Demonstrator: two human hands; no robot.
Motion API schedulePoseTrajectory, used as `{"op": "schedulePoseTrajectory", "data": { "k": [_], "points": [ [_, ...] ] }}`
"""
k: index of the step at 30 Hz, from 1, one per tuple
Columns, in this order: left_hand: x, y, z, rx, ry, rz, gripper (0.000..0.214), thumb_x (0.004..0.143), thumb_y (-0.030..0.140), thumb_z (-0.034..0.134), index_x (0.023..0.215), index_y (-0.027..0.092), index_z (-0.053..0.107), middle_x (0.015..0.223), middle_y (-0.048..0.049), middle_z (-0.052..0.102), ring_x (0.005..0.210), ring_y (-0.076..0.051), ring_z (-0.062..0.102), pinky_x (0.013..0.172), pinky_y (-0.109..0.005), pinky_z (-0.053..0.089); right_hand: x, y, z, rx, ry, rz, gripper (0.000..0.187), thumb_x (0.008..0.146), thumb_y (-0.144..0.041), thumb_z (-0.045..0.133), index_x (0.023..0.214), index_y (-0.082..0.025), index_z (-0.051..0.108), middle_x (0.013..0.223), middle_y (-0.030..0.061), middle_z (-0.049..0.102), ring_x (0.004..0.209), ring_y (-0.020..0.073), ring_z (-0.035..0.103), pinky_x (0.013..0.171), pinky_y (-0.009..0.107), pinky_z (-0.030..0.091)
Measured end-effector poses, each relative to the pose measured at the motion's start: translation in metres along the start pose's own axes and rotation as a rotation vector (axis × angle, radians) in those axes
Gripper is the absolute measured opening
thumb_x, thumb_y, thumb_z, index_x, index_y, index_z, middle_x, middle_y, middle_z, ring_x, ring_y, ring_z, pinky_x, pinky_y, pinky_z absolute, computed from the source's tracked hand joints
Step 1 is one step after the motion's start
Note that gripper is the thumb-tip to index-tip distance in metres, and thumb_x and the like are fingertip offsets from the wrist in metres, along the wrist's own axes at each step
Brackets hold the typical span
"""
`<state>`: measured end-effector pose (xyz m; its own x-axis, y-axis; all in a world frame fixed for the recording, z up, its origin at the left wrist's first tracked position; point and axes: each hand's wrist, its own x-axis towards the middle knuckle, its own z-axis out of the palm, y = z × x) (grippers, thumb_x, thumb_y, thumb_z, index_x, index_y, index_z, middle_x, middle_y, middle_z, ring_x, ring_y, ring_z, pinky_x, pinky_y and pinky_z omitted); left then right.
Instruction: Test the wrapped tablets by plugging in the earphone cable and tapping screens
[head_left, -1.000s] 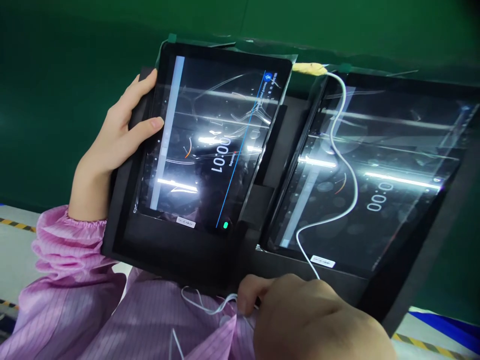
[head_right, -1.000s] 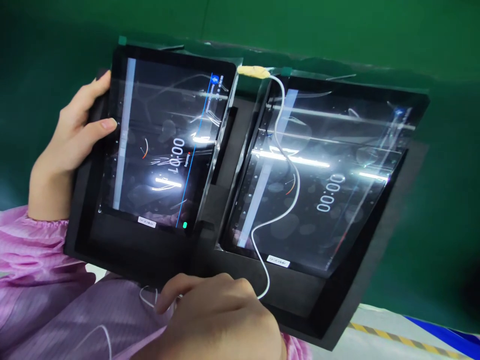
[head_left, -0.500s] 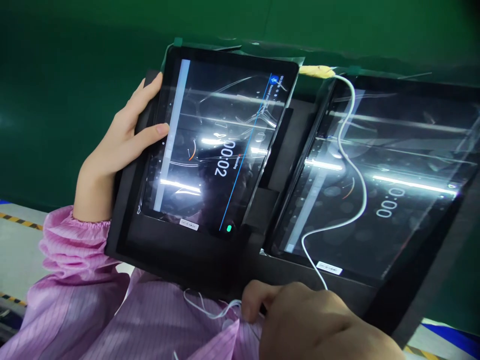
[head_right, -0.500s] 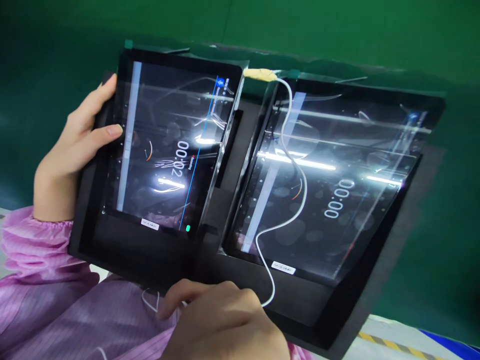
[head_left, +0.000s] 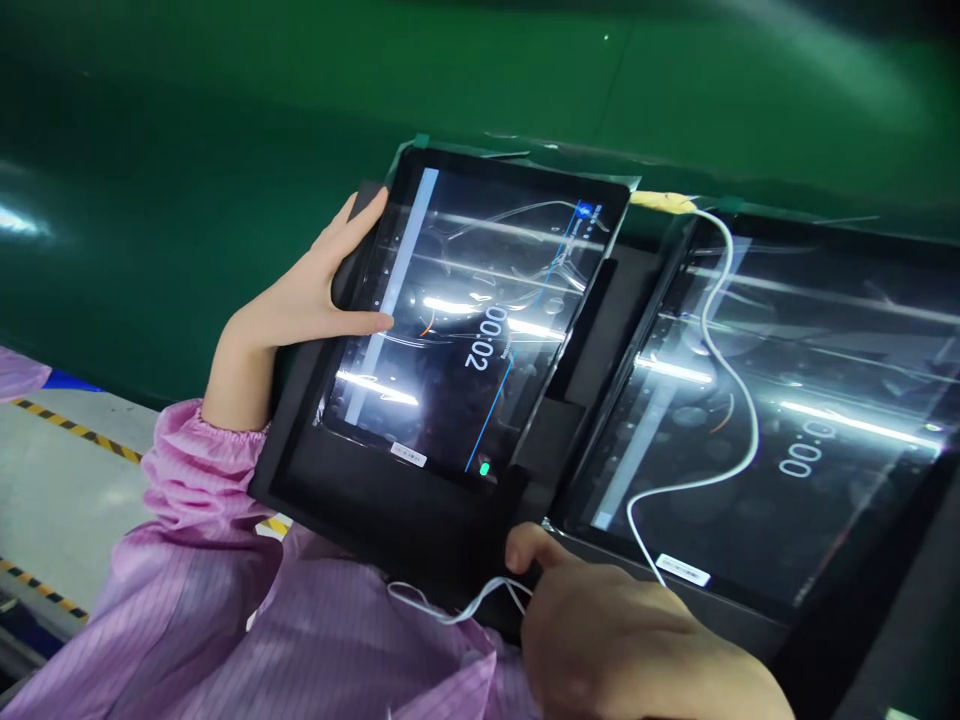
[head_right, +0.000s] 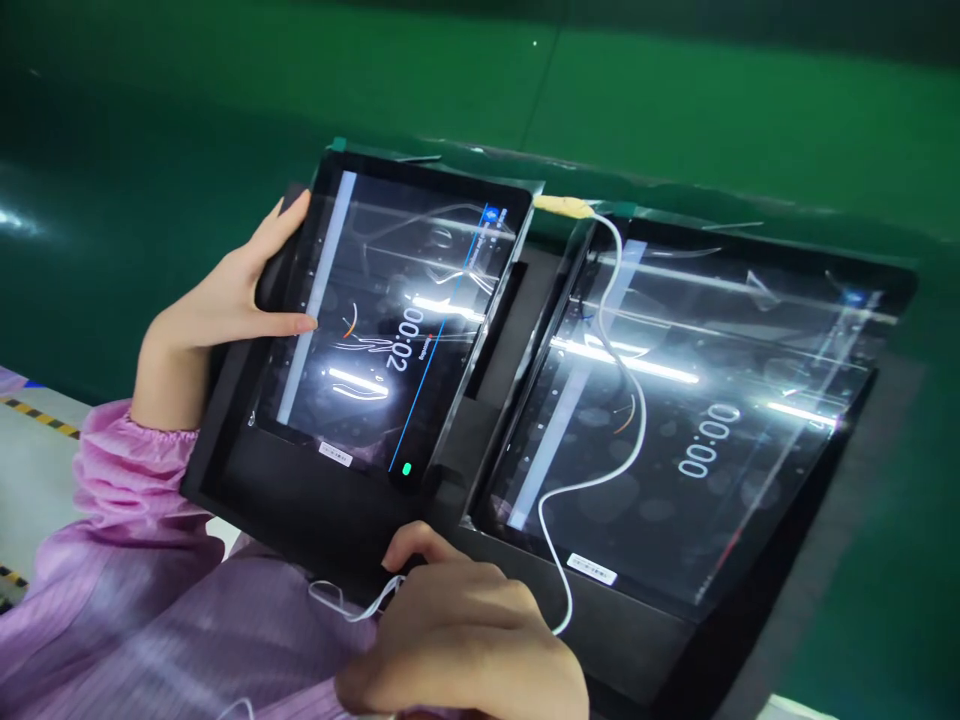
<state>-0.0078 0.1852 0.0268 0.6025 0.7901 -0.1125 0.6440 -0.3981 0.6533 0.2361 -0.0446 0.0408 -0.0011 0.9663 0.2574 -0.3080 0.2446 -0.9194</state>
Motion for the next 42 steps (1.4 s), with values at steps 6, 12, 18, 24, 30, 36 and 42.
{"op": "schedulePoseTrajectory", "data": {
  "k": [6,12,18,24,30,36,42],
  "points": [
    [-0.001,0.003,-0.001,-0.105,0.003,-0.030,0.090,0.083,0.077,0.064,0.160,0.043,0.032,0.173,0.0119,0.016,0.160,-0.034,-0.004,0.133,-0.053,0.003,0.004,-0.001,-0.008,0.019,-0.091,0.002,0.014,0.104,-0.035,0.063,0.106,-0.024,0.071,0.052,-0.0089,0.060,0.041,0.0090,0.055,0.080,0.033,0.053],
    [0.000,-0.005,0.002,-0.063,0.000,0.010,0.101,0.081,0.074,0.068,0.164,0.038,0.022,0.174,0.0034,0.012,0.160,-0.038,-0.007,0.129,-0.061,0.001,0.005,-0.002,-0.009,0.002,-0.104,0.030,0.016,0.105,-0.038,0.062,0.107,-0.027,0.073,0.059,-0.0083,0.067,0.045,0.0085,0.059,0.081,0.033,0.054],
    [0.000,-0.008,0.002,-0.080,0.005,0.024,0.088,0.089,0.075,0.057,0.163,0.042,0.020,0.174,0.0079,0.011,0.161,-0.034,-0.005,0.131,-0.056,0.003,0.004,-0.002,-0.009,-0.018,-0.111,0.026,0.017,0.105,-0.038,0.061,0.111,-0.027,0.072,0.070,-0.0056,0.072,0.053,0.0095,0.065,0.084,0.033,0.053],
    [0.000,-0.005,0.002,-0.066,0.009,0.023,0.087,0.090,0.075,0.056,0.163,0.043,0.021,0.174,0.0094,0.012,0.160,-0.035,-0.004,0.130,-0.057,0.004,0.009,-0.005,-0.010,-0.098,-0.268,0.108,0.033,0.107,-0.046,0.054,0.091,-0.022,0.070,0.068,-0.0038,0.071,0.060,0.0105,0.067,0.087,0.032,0.051],
    [0.000,-0.004,0.002,-0.046,0.007,0.029,0.086,0.090,0.075,0.055,0.163,0.044,0.020,0.174,0.0110,0.012,0.160,-0.036,-0.004,0.130,-0.058,0.004,0.009,-0.004,-0.011,-0.171,-0.333,0.159,0.029,0.108,-0.043,0.054,0.099,-0.022,0.070,0.077,-0.0023,0.074,0.067,0.0103,0.069,0.090,0.031,0.050],
    [0.000,-0.002,0.002,-0.061,0.010,0.014,0.088,0.089,0.076,0.057,0.163,0.042,0.023,0.174,0.0091,0.013,0.161,-0.036,-0.003,0.131,-0.058,0.003,0.009,-0.004,-0.011,-0.189,-0.333,0.179,0.024,0.108,-0.039,0.054,0.101,-0.024,0.071,0.080,-0.0023,0.075,0.068,0.0117,0.069,0.089,0.034,0.051],
    [0.000,-0.002,0.002,-0.088,0.017,0.014,0.089,0.086,0.077,0.060,0.161,0.042,0.027,0.174,0.0080,0.016,0.160,-0.038,-0.003,0.130,-0.060,0.002,0.009,-0.005,-0.010,-0.197,-0.335,0.179,0.025,0.108,-0.040,0.053,0.101,-0.023,0.071,0.078,-0.0016,0.074,0.066,0.0126,0.069,0.087,0.035,0.051]
  ]
}}
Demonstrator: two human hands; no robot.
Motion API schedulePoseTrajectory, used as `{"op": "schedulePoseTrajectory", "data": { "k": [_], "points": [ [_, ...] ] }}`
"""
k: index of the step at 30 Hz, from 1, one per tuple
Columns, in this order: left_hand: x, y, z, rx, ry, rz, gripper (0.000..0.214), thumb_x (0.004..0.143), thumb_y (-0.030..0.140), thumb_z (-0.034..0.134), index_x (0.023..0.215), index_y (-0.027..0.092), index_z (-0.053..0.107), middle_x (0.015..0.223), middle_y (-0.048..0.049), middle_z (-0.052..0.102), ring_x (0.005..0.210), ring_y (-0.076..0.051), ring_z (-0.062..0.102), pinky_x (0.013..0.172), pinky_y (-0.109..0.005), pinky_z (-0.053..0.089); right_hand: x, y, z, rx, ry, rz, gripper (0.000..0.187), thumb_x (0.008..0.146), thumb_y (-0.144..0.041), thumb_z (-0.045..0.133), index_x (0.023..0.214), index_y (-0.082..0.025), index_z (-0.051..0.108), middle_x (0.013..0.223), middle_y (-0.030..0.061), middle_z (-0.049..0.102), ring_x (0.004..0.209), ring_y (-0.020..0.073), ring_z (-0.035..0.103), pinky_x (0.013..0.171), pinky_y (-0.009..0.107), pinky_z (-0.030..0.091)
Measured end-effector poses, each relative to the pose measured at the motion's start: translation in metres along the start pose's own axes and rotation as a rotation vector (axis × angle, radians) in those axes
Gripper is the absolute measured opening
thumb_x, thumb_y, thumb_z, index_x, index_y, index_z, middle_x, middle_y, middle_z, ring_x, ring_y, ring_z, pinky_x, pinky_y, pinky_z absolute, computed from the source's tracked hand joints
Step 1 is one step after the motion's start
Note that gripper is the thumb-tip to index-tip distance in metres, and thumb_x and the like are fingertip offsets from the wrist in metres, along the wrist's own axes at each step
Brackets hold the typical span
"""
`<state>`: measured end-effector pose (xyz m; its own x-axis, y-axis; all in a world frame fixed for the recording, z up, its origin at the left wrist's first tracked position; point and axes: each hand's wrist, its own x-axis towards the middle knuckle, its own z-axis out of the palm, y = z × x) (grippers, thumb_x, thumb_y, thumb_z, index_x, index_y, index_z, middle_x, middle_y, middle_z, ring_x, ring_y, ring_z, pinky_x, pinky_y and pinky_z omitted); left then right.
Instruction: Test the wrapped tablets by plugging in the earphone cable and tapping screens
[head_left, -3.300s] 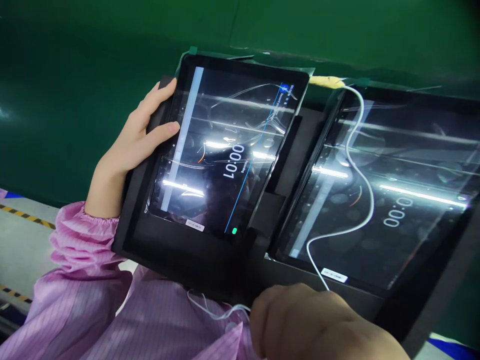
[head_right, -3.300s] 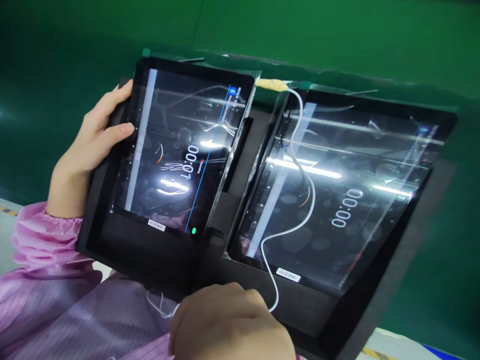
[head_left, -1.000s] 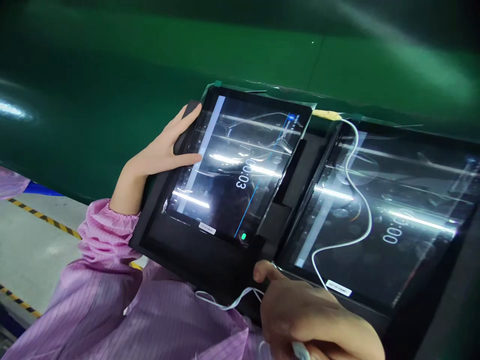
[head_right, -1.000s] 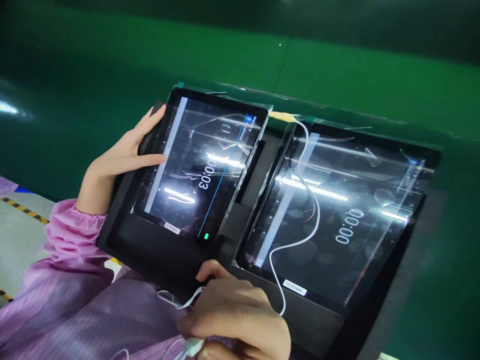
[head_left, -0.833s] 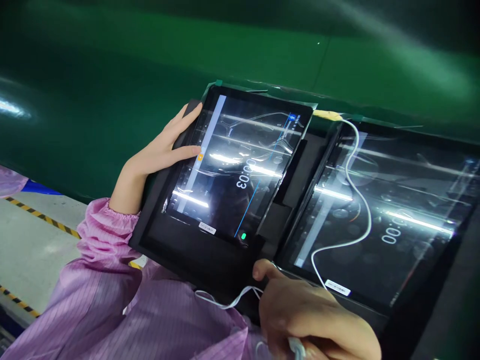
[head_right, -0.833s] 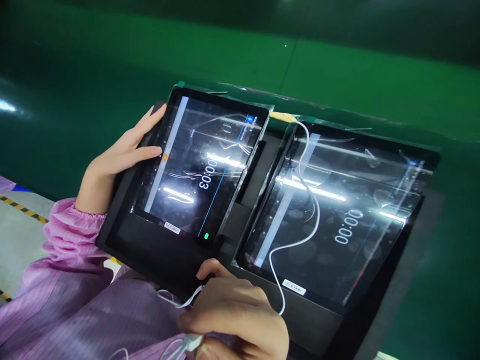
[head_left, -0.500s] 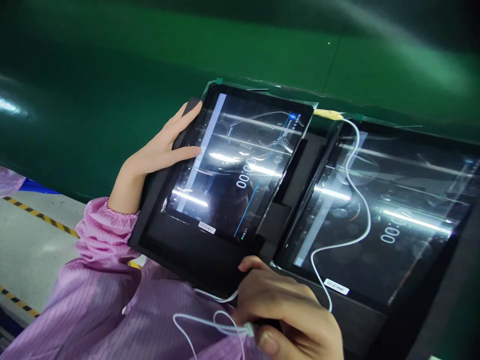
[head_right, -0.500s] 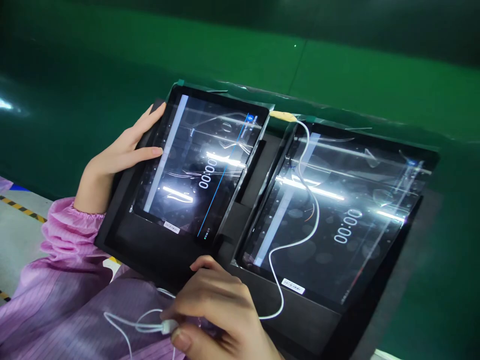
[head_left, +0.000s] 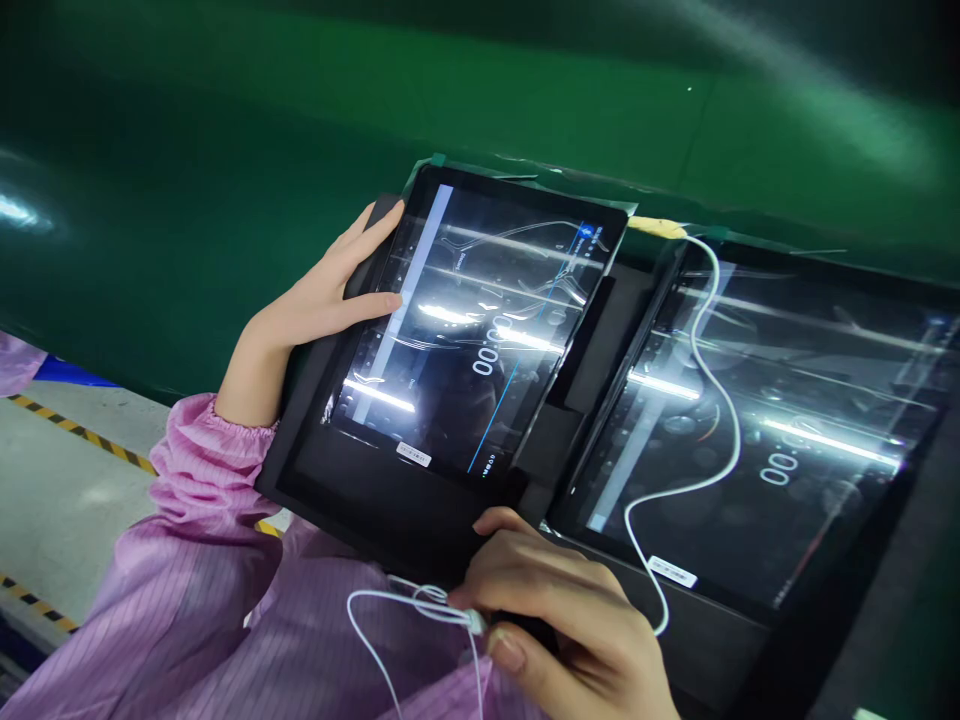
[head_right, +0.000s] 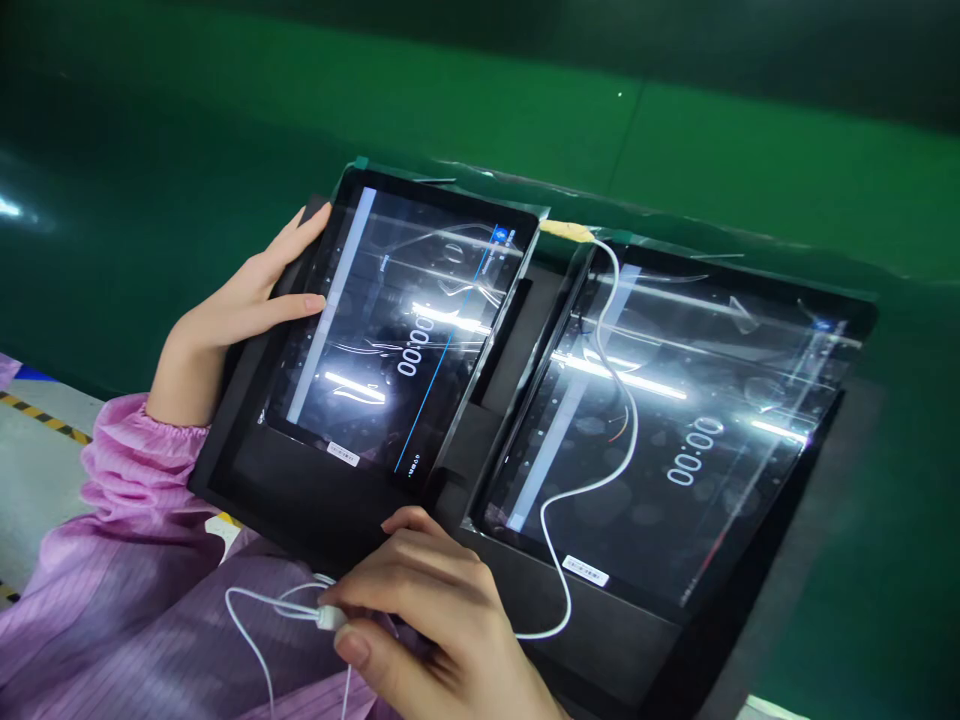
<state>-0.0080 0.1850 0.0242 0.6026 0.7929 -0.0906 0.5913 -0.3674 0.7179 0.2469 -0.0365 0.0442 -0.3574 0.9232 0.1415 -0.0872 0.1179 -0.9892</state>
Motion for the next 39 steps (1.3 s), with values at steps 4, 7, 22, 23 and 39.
{"op": "schedulePoseTrajectory", "data": {
  "k": [4,7,22,23,39],
  "points": [
    [0.000,-0.002,0.000,0.011,-0.012,0.006,0.088,0.087,0.075,0.060,0.162,0.042,0.025,0.174,0.0083,0.014,0.161,-0.036,-0.004,0.130,-0.059,0.002,0.000,0.000,0.000,0.001,-0.008,0.009,0.024,0.108,-0.039,0.054,0.105,-0.024,0.072,0.079,-0.0021,0.074,0.067,0.0123,0.069,0.088,0.034,0.051],
    [0.001,-0.003,0.000,-0.002,-0.007,0.007,0.090,0.086,0.074,0.062,0.162,0.041,0.027,0.174,0.0066,0.014,0.161,-0.036,-0.004,0.130,-0.058,0.001,0.000,0.000,0.001,-0.001,-0.005,0.009,0.026,0.109,-0.040,0.053,0.103,-0.024,0.072,0.078,-0.0025,0.073,0.066,0.0116,0.069,0.088,0.034,0.051],
    [-0.001,0.002,0.000,0.008,0.003,-0.017,0.089,0.087,0.076,0.060,0.162,0.042,0.026,0.174,0.0083,0.016,0.161,-0.036,-0.003,0.131,-0.058,0.002,-0.007,0.005,0.004,-0.100,0.064,0.054,0.022,0.103,-0.029,0.063,0.124,-0.030,0.069,0.080,-0.0038,0.074,0.062,0.0141,0.068,0.095,0.040,0.059],
    [-0.001,0.002,0.000,0.010,0.001,-0.017,0.089,0.087,0.076,0.060,0.162,0.042,0.025,0.174,0.0080,0.015,0.161,-0.036,-0.004,0.131,-0.058,0.002,-0.007,0.005,0.004,-0.108,0.046,0.046,0.021,0.103,-0.026,0.063,0.122,-0.029,0.069,0.083,-0.0036,0.074,0.065,0.0142,0.069,0.096,0.040,0.058],
    [0.000,-0.012,0.004,-0.020,0.020,-0.043,0.092,0.087,0.078,0.057,0.163,0.040,0.022,0.175,0.0023,0.010,0.161,-0.035,-0.001,0.130,-0.059,0.006,-0.007,-0.019,-0.035,-0.697,0.004,0.000,0.018,0.104,-0.029,0.059,0.117,-0.025,0.071,0.111,0.0053,0.074,0.095,0.0197,0.074,0.083,0.027,0.061]
  ]
}}
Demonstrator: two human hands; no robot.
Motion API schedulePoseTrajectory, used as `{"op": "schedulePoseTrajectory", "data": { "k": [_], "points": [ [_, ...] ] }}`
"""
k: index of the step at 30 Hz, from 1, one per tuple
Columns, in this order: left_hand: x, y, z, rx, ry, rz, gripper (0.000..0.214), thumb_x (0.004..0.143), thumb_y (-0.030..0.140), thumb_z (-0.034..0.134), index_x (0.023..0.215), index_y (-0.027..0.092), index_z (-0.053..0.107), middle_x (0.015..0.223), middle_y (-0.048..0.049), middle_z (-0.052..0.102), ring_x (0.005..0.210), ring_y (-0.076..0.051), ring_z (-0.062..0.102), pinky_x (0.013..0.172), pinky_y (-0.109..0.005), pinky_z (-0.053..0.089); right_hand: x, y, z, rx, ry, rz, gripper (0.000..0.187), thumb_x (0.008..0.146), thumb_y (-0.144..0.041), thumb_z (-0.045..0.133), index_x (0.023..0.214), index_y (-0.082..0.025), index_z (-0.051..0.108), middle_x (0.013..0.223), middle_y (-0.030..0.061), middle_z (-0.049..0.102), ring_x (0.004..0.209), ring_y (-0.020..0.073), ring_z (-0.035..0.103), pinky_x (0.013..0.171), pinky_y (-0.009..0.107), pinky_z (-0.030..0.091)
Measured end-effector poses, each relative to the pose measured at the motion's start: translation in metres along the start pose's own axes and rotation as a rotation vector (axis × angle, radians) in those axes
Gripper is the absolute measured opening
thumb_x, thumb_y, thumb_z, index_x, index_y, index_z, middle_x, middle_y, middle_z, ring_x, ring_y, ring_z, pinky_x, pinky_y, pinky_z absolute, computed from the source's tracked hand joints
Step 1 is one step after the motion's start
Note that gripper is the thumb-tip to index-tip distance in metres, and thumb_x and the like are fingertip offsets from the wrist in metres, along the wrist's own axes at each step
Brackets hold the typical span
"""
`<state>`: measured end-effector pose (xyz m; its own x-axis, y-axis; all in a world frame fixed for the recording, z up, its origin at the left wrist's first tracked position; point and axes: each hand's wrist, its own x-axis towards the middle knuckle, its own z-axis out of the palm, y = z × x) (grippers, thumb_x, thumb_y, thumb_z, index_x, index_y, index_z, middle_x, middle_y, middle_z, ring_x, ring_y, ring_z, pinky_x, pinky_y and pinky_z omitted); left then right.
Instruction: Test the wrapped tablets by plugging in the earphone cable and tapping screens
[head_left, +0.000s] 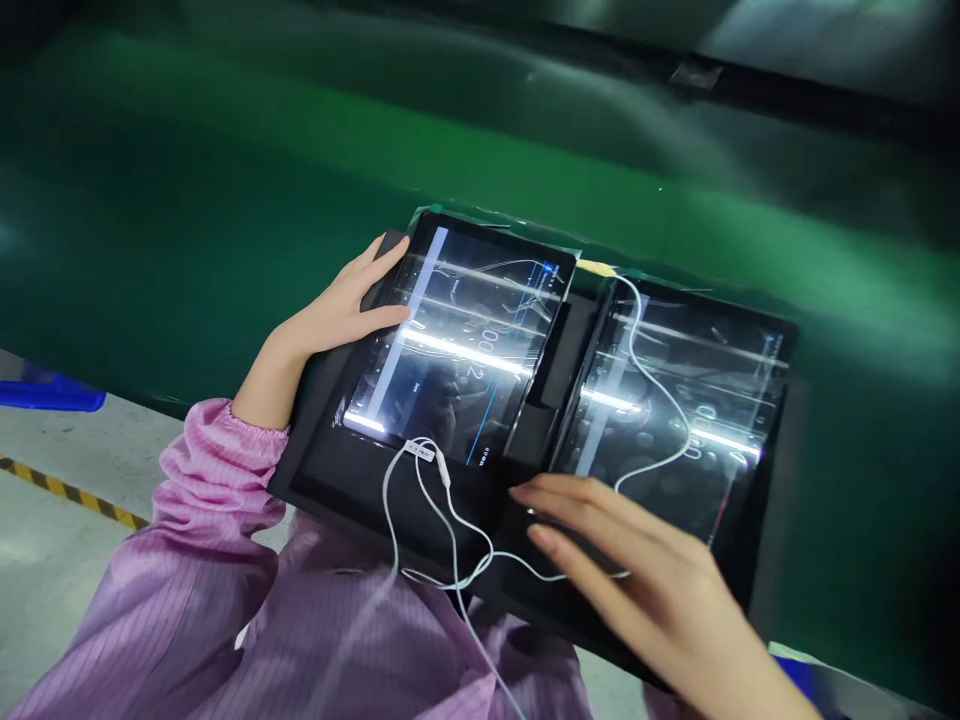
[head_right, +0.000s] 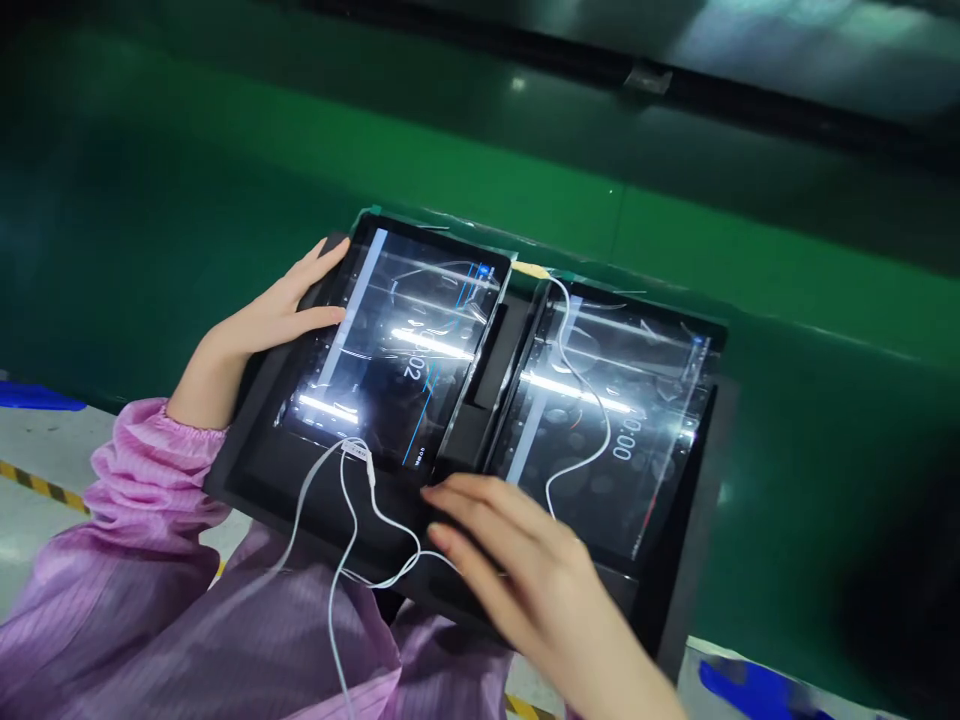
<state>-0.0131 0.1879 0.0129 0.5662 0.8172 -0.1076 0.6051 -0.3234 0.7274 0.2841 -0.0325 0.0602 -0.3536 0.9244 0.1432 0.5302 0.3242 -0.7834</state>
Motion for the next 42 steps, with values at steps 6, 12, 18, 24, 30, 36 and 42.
{"op": "schedulePoseTrajectory", "data": {
  "k": [6,12,18,24,30,36,42],
  "points": [
    [0.005,-0.004,0.003,-0.054,0.031,-0.036,0.084,0.092,0.073,0.050,0.164,0.035,0.025,0.175,0.0009,0.009,0.162,-0.032,0.000,0.130,-0.055,0.004,0.069,0.058,-0.054,-0.395,0.072,-0.057,0.029,0.105,-0.043,0.054,0.112,-0.023,0.074,0.102,0.0095,0.076,0.089,0.0248,0.074,0.077,0.035,0.059],
    [0.008,0.000,0.002,-0.036,0.062,-0.087,0.065,0.100,0.045,0.037,0.163,0.031,0.030,0.174,0.0016,0.014,0.162,-0.027,0.006,0.131,-0.051,0.007,0.150,0.115,-0.067,-0.705,0.051,-0.020,0.037,0.104,-0.030,0.043,0.125,-0.012,0.069,0.119,0.0180,0.073,0.109,0.0339,0.068,0.096,0.048,0.053],
    [0.004,0.004,-0.001,-0.018,0.049,-0.084,0.064,0.100,0.039,0.031,0.163,0.025,0.030,0.174,-0.0032,0.013,0.162,-0.025,0.007,0.131,-0.050,0.010,0.166,0.132,-0.066,-0.672,0.014,-0.047,0.042,0.102,-0.035,0.038,0.118,-0.016,0.072,0.104,0.0161,0.075,0.096,0.0324,0.069,0.087,0.049,0.056],
    [0.002,0.002,0.001,-0.018,0.062,-0.067,0.063,0.100,0.037,0.031,0.162,0.031,0.031,0.174,0.0009,0.015,0.162,-0.024,0.009,0.132,-0.050,0.011,0.171,0.139,-0.076,-0.722,-0.022,-0.115,0.042,0.101,-0.039,0.040,0.105,-0.019,0.077,0.099,0.0141,0.077,0.096,0.0334,0.068,0.090,0.051,0.053],
    [0.003,0.001,0.002,0.009,0.063,-0.074,0.063,0.100,0.035,0.030,0.162,0.026,0.031,0.174,-0.0024,0.014,0.162,-0.023,0.010,0.132,-0.048,0.012,0.170,0.141,-0.072,-0.789,0.026,-0.106,0.041,0.100,-0.038,0.040,0.101,-0.021,0.077,0.097,0.0128,0.078,0.098,0.0333,0.067,0.088,0.050,0.052],
    [0.003,0.003,0.001,0.016,0.069,-0.070,0.064,0.100,0.034,0.030,0.163,0.023,0.031,0.174,-0.0033,0.015,0.161,-0.023,0.010,0.132,-0.044,0.010,0.161,0.122,-0.065,-0.977,0.081,-0.163,0.049,0.107,-0.035,0.030,0.102,-0.021,0.076,0.096,0.0136,0.077,0.105,0.0342,0.064,0.105,0.058,0.041],
    [0.004,0.003,0.001,0.035,0.079,-0.060,0.064,0.100,0.033,0.028,0.163,0.020,0.031,0.173,-0.0033,0.019,0.162,-0.021,0.009,0.132,-0.044,0.011,0.167,0.122,-0.066,-0.850,0.075,-0.055,0.039,0.102,-0.034,0.040,0.098,-0.023,0.077,0.101,0.0125,0.078,0.112,0.0362,0.064,0.106,0.062,0.040]
  ]
}}
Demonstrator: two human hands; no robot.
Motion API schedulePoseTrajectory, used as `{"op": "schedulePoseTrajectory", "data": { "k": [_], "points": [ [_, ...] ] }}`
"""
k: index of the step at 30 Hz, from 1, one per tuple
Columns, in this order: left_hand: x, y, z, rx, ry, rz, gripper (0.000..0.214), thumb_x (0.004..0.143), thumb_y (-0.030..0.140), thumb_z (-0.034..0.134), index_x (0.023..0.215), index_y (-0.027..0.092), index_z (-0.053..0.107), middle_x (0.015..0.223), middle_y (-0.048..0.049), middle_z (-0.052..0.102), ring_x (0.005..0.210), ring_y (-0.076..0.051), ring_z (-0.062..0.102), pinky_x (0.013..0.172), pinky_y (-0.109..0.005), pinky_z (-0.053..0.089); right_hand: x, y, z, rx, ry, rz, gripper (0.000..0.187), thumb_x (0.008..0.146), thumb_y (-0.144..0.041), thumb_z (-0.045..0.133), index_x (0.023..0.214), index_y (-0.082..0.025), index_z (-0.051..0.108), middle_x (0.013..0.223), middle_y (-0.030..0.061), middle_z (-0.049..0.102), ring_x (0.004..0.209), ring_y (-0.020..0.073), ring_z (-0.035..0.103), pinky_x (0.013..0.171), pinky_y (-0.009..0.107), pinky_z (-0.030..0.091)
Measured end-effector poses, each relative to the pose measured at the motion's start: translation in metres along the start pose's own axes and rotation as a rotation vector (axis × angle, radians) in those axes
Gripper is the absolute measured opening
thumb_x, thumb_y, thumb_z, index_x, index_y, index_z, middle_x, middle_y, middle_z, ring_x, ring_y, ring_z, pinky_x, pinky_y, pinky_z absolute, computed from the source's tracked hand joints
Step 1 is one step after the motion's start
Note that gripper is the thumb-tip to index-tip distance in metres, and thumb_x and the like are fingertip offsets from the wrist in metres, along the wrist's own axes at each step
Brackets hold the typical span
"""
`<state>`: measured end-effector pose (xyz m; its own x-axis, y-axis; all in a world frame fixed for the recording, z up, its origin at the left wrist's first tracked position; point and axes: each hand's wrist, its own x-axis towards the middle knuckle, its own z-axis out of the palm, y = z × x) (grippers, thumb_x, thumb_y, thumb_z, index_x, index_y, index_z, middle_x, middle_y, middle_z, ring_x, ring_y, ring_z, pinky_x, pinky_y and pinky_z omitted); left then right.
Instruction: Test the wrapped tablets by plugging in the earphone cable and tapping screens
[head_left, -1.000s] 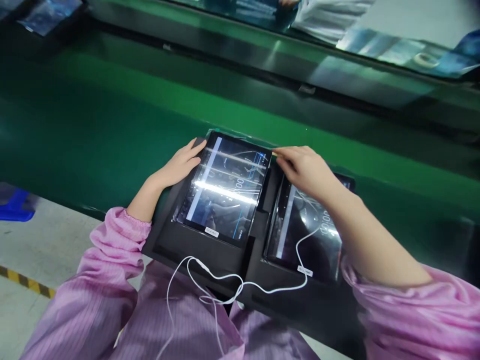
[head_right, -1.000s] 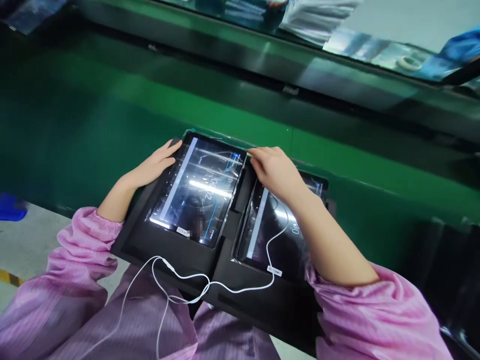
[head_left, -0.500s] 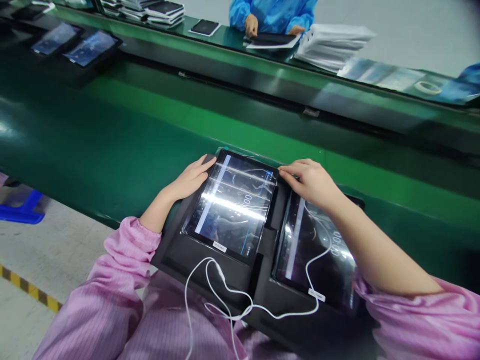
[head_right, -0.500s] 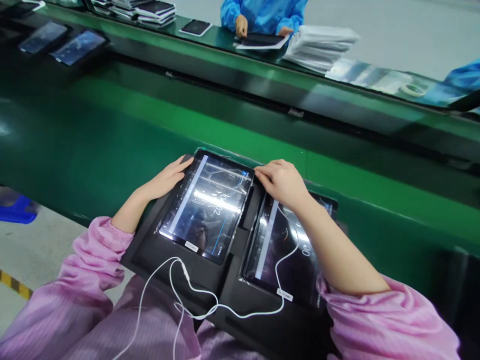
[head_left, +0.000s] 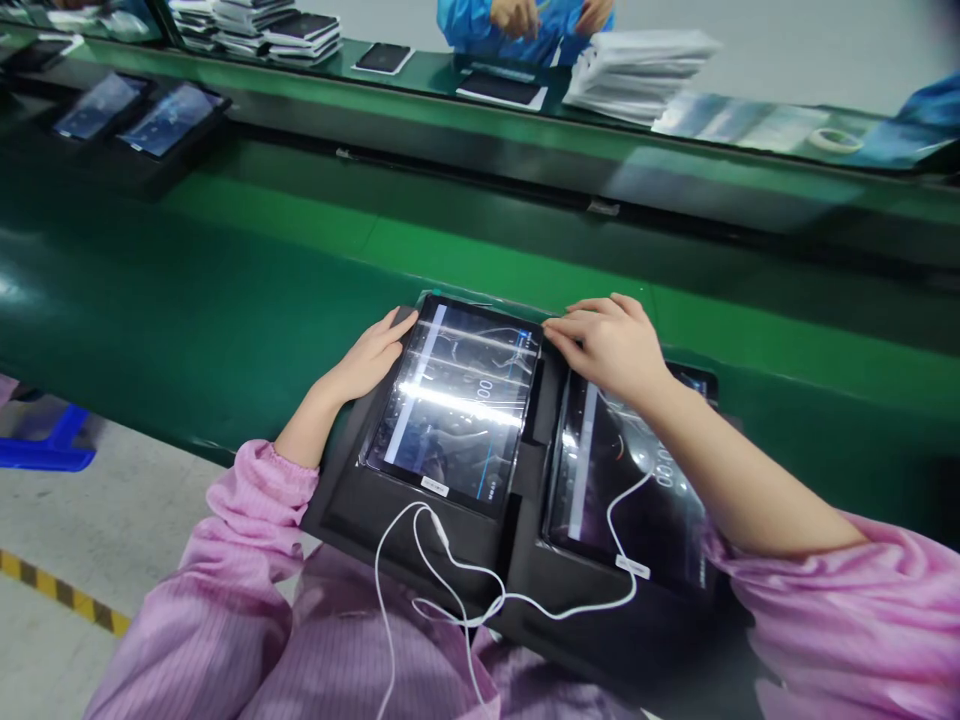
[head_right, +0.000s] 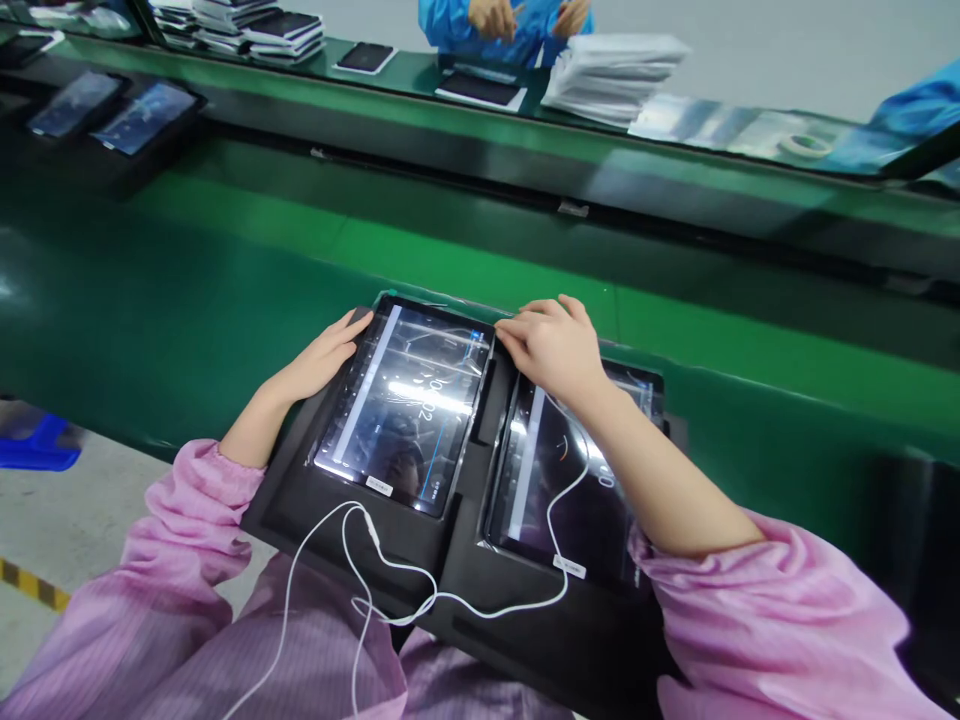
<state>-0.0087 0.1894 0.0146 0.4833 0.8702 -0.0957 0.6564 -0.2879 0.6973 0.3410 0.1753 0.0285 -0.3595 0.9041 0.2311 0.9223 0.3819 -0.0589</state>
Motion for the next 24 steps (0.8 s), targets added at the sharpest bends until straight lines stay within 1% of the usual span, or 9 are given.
{"op": "schedulePoseTrajectory", "data": {
  "k": [4,6,8,10,12,15,17,20,24],
  "points": [
    [0.002,-0.001,-0.001,-0.005,0.011,0.022,0.063,0.099,0.031,0.030,0.162,0.020,0.034,0.172,-0.0027,0.021,0.161,-0.022,0.011,0.132,-0.045,0.012,0.003,0.002,0.001,0.156,-0.055,0.107,0.031,0.097,-0.032,0.048,0.090,-0.024,0.077,0.101,0.0102,0.078,0.107,0.0347,0.068,0.105,0.062,0.042],
    [0.003,-0.003,-0.002,-0.002,0.026,0.023,0.063,0.099,0.031,0.031,0.161,0.022,0.035,0.172,-0.0010,0.022,0.161,-0.023,0.013,0.132,-0.047,0.012,-0.002,0.005,-0.008,0.226,0.035,0.162,0.023,0.094,-0.030,0.055,0.088,-0.023,0.077,0.100,0.0098,0.078,0.114,0.0360,0.065,0.112,0.065,0.034],
    [0.004,-0.005,-0.002,0.004,0.037,0.021,0.063,0.098,0.031,0.031,0.161,0.023,0.036,0.171,-0.0009,0.024,0.161,-0.023,0.014,0.132,-0.049,0.012,-0.016,0.014,-0.023,0.319,0.164,0.248,0.019,0.093,-0.026,0.058,0.092,-0.021,0.077,0.098,0.0101,0.076,0.113,0.0335,0.065,0.110,0.058,0.038],
    [0.004,-0.007,-0.002,0.007,0.054,0.023,0.063,0.098,0.032,0.031,0.160,0.022,0.037,0.171,-0.0025,0.026,0.161,-0.023,0.015,0.132,-0.049,0.012,-0.037,0.030,-0.041,0.502,0.285,0.460,0.019,0.096,-0.021,0.058,0.101,-0.019,0.076,0.084,0.0072,0.073,0.091,0.0255,0.069,0.096,0.045,0.049],
    [0.004,-0.010,-0.004,0.008,0.083,0.024,0.063,0.098,0.034,0.034,0.159,0.022,0.040,0.170,-0.0042,0.028,0.161,-0.023,0.016,0.131,-0.050,0.013,-0.063,0.049,-0.057,0.683,0.370,0.725,0.021,0.098,-0.012,0.055,0.105,-0.016,0.075,0.065,-0.0003,0.061,0.065,0.0175,0.060,0.079,0.036,0.052],
    [0.004,-0.006,-0.008,0.069,0.158,0.021,0.060,0.097,0.036,0.037,0.154,0.019,0.047,0.168,-0.0085,0.032,0.159,-0.025,0.025,0.130,-0.051,0.019,-0.102,0.075,-0.067,0.884,0.402,0.982,0.022,0.095,-0.002,0.055,0.096,-0.014,0.073,0.058,-0.0047,0.052,0.054,0.0120,0.050,0.068,0.030,0.051],
    [0.004,0.007,-0.011,0.158,0.219,0.041,0.058,0.097,0.037,0.039,0.149,0.015,0.054,0.166,-0.0128,0.038,0.156,-0.029,0.033,0.129,-0.052,0.024,-0.120,0.087,-0.062,0.968,0.399,1.037,0.017,0.092,0.000,0.061,0.091,-0.013,0.071,0.064,-0.0017,0.059,0.056,0.0105,0.055,0.066,0.027,0.052],
    [0.008,0.048,-0.010,0.304,0.265,0.129,0.055,0.099,0.038,0.038,0.144,0.015,0.059,0.160,-0.0147,0.047,0.152,-0.031,0.040,0.126,-0.058,0.028,-0.133,0.098,-0.043,1.095,0.411,1.063,0.010,0.089,-0.005,0.068,0.084,-0.013,0.070,0.072,0.0022,0.065,0.062,0.0094,0.060,0.068,0.023,0.054],
    [0.018,0.119,0.015,0.511,0.084,0.334,0.051,0.102,0.033,0.032,0.144,0.017,0.057,0.158,-0.0124,0.050,0.149,-0.031,0.043,0.125,-0.066,0.022,-0.133,0.108,-0.017,1.184,0.429,1.002,0.013,0.083,-0.025,0.082,0.080,-0.016,0.072,0.072,0.0006,0.065,0.065,0.0106,0.060,0.066,0.022,0.058]
  ]
}}
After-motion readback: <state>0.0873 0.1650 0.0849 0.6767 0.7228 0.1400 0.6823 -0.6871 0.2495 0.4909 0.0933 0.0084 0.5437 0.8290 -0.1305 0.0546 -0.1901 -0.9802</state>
